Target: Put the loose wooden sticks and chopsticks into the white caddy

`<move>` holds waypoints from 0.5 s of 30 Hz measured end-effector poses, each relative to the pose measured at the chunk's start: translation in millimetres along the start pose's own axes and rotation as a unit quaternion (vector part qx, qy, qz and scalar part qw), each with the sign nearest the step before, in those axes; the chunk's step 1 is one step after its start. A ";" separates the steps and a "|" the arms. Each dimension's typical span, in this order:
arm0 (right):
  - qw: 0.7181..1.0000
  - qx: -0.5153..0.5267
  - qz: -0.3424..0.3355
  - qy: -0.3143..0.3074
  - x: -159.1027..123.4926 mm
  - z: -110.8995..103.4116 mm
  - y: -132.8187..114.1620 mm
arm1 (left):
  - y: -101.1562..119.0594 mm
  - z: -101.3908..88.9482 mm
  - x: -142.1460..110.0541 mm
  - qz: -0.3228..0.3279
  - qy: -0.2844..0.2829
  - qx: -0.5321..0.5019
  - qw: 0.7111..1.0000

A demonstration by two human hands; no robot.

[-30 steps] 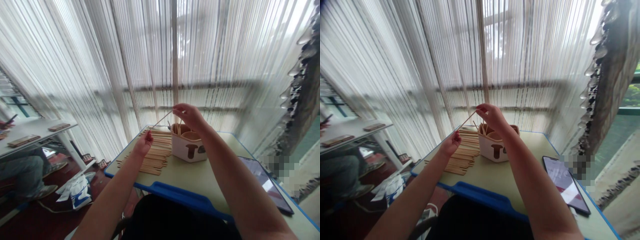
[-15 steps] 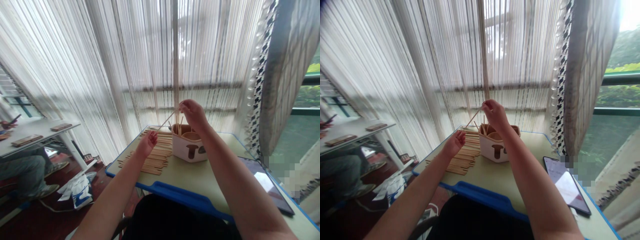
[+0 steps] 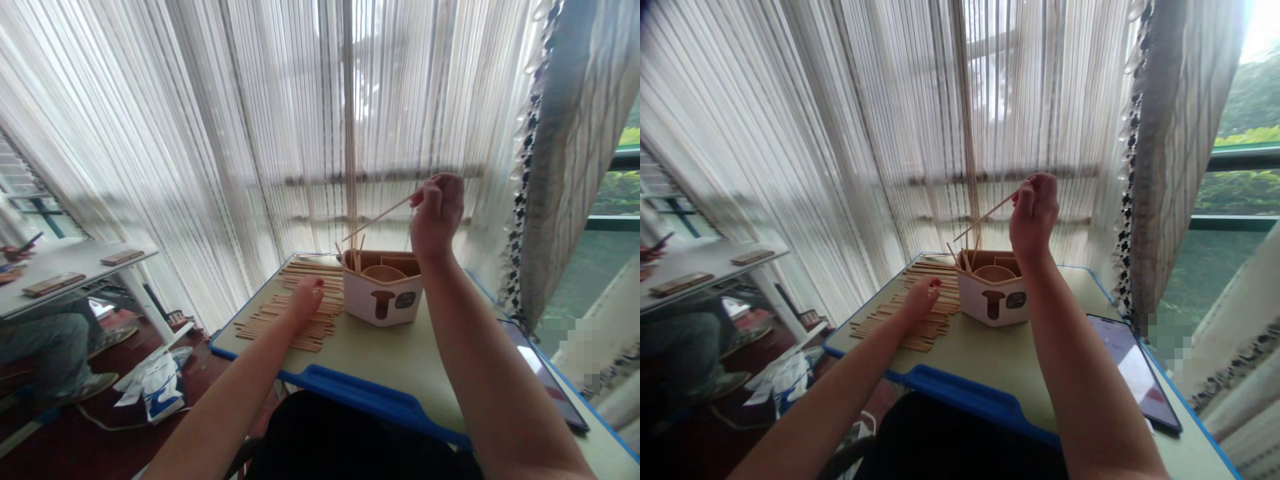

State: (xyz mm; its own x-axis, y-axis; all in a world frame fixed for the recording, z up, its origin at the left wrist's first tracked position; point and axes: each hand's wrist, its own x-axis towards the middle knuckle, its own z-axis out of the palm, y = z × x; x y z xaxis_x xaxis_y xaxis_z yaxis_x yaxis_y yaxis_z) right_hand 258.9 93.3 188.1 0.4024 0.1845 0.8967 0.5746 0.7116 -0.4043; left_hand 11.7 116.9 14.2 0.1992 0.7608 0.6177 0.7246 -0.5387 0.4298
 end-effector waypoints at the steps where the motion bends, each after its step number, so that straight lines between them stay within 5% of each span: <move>1: 1.000 0.000 0.001 -0.001 0.5 0.0 0.5 | -0.4 -0.1 -1.0 0.017 -0.024 0.020 0.999; 6: 0.996 -0.006 0.009 -0.091 0.6 0.9 -4.0 | 0.7 -0.5 -5.2 0.038 -0.127 0.091 0.987; 15: 0.934 -0.082 -0.045 -0.345 -20.5 17.8 -3.4 | 3.0 -0.9 -5.9 0.037 -0.142 0.125 0.981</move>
State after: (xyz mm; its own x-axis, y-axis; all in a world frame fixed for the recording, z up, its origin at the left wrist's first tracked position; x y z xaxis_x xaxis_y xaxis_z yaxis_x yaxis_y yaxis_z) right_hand 236.0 99.1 174.4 -0.1742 0.5627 0.8081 0.7087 0.6414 -0.2938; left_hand 12.1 110.4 12.5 0.4072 0.8125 0.4173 0.8338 -0.5171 0.1934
